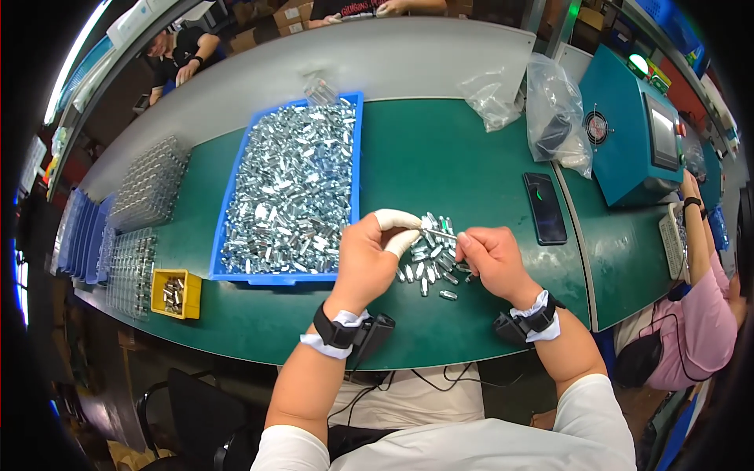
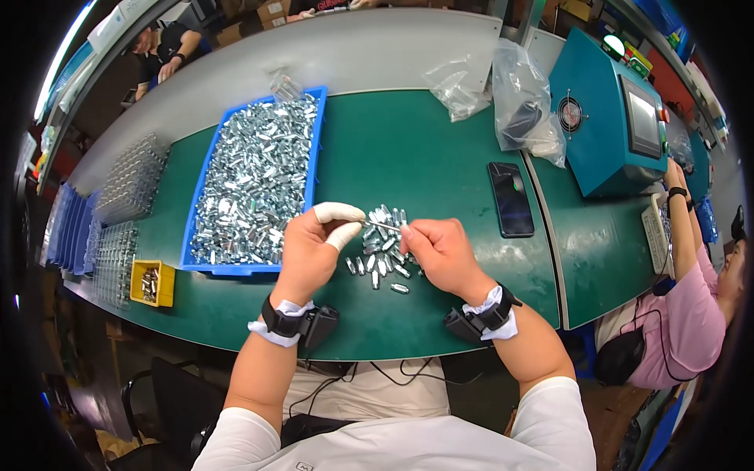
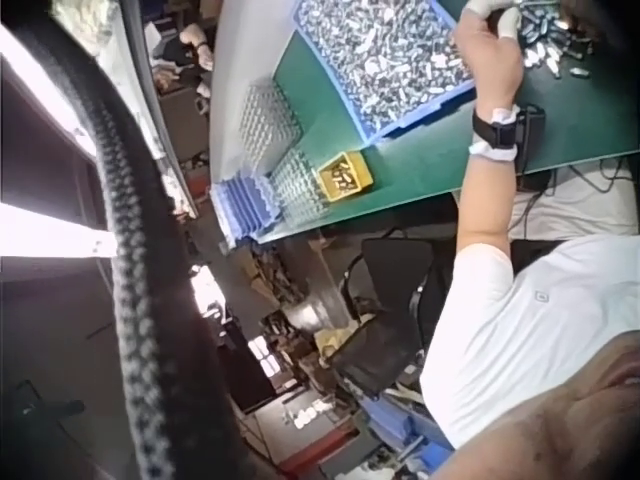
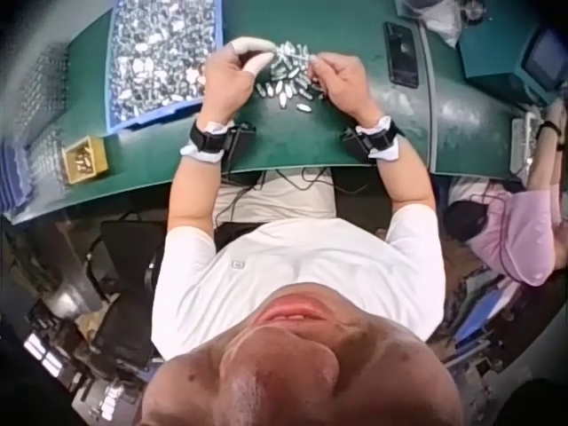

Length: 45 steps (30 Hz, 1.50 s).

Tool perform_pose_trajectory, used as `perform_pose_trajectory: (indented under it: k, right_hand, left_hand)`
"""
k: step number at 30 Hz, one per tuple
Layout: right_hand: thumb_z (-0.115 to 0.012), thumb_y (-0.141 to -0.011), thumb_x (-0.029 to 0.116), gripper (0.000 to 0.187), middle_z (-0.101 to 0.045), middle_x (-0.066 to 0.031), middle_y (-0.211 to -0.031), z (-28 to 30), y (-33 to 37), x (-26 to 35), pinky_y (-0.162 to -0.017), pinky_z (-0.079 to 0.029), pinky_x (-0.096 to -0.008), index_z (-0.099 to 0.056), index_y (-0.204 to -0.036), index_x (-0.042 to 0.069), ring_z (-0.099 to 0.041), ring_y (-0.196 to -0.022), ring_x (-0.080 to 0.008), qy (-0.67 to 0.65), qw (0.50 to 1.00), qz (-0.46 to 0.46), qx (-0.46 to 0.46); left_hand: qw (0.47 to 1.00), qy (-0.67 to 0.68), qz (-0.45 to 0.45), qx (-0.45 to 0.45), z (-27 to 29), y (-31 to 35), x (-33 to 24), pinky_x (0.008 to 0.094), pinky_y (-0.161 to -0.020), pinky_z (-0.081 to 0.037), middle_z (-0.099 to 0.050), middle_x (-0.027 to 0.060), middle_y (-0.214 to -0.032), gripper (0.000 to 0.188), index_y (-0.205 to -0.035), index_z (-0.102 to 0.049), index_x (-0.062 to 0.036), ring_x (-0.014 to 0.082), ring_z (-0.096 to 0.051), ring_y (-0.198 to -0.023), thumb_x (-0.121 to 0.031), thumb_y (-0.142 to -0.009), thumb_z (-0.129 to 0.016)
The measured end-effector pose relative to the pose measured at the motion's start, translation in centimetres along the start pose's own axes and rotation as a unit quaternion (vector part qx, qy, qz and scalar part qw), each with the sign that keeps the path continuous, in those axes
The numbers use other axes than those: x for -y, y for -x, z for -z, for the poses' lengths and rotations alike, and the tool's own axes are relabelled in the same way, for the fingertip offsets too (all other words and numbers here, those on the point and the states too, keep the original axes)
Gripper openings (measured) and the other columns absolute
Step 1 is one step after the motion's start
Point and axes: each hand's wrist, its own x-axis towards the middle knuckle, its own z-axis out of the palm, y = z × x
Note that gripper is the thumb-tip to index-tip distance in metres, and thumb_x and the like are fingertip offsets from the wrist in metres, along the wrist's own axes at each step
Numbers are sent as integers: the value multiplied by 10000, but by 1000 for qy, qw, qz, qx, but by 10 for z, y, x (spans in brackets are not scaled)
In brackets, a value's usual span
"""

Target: The person picks up a metal rod and a metal component by hand, slides the component onto the rod, and then places the assembled unit onto the green work surface, repeating the process several times.

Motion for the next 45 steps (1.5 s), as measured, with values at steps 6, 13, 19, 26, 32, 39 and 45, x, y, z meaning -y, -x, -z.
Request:
perform_pose_trajectory:
  k: [6,13,19,26,32,39,45]
  right_hand:
    - [-501,-1015,223,394,-465,14,-489,2,21,-10,-446,-322,-254,-612,-702,9,-419,-449,-60,13,1000,-23,-6]
    - [-511,-1004,194,371,-482,8,-504,14,44,-6,-448,-319,-258,-612,-698,9,-422,-453,-67,-14,997,-70,-10]
    - [-558,-966,143,288,-493,-39,-530,43,68,15,-474,-347,-298,-620,-720,6,-454,-483,-111,100,993,-31,-63]
    - [-553,-972,148,315,-514,-45,-550,52,76,17,-473,-345,-292,-594,-694,6,-454,-478,-117,169,981,46,-82]
    - [-522,-1009,194,369,-483,0,-540,69,78,22,-454,-307,-265,-578,-695,8,-409,-469,-78,-52,990,-130,-16]
    - [-490,-1032,280,431,-438,29,-524,67,58,23,-434,-277,-236,-549,-688,27,-351,-438,-59,-169,971,-162,-43]
    - [-481,-1037,250,418,-422,26,-526,44,31,21,-448,-309,-247,-548,-691,25,-376,-456,-71,-4,996,-4,-88]
  left_hand:
    - [999,15,24,32,-10,12,15,255,-810,-539,-709,62,-939,135,-999,-683,0,127,-670,-876,59,-882,-651]
    - [968,146,180,101,-37,11,19,242,-689,-533,-700,77,-871,56,-941,-650,-4,118,-669,-769,-41,-908,-677]
    - [966,175,130,142,-84,12,22,213,-552,-467,-670,33,-753,116,-879,-608,-31,79,-614,-625,-105,-912,-692]
    - [927,234,179,233,-105,8,18,224,-565,-479,-661,40,-773,78,-909,-601,-38,99,-630,-662,-86,-929,-659]
    - [948,213,10,235,-112,11,24,237,-576,-491,-657,33,-798,75,-960,-604,-31,95,-631,-691,-45,-916,-663]
    - [971,125,-62,192,-108,-2,9,242,-645,-514,-661,29,-859,125,-1033,-598,-27,93,-638,-754,-24,-920,-651]
    - [965,172,20,198,-84,-21,9,251,-696,-533,-667,45,-888,124,-1032,-595,-24,107,-646,-776,-14,-919,-645]
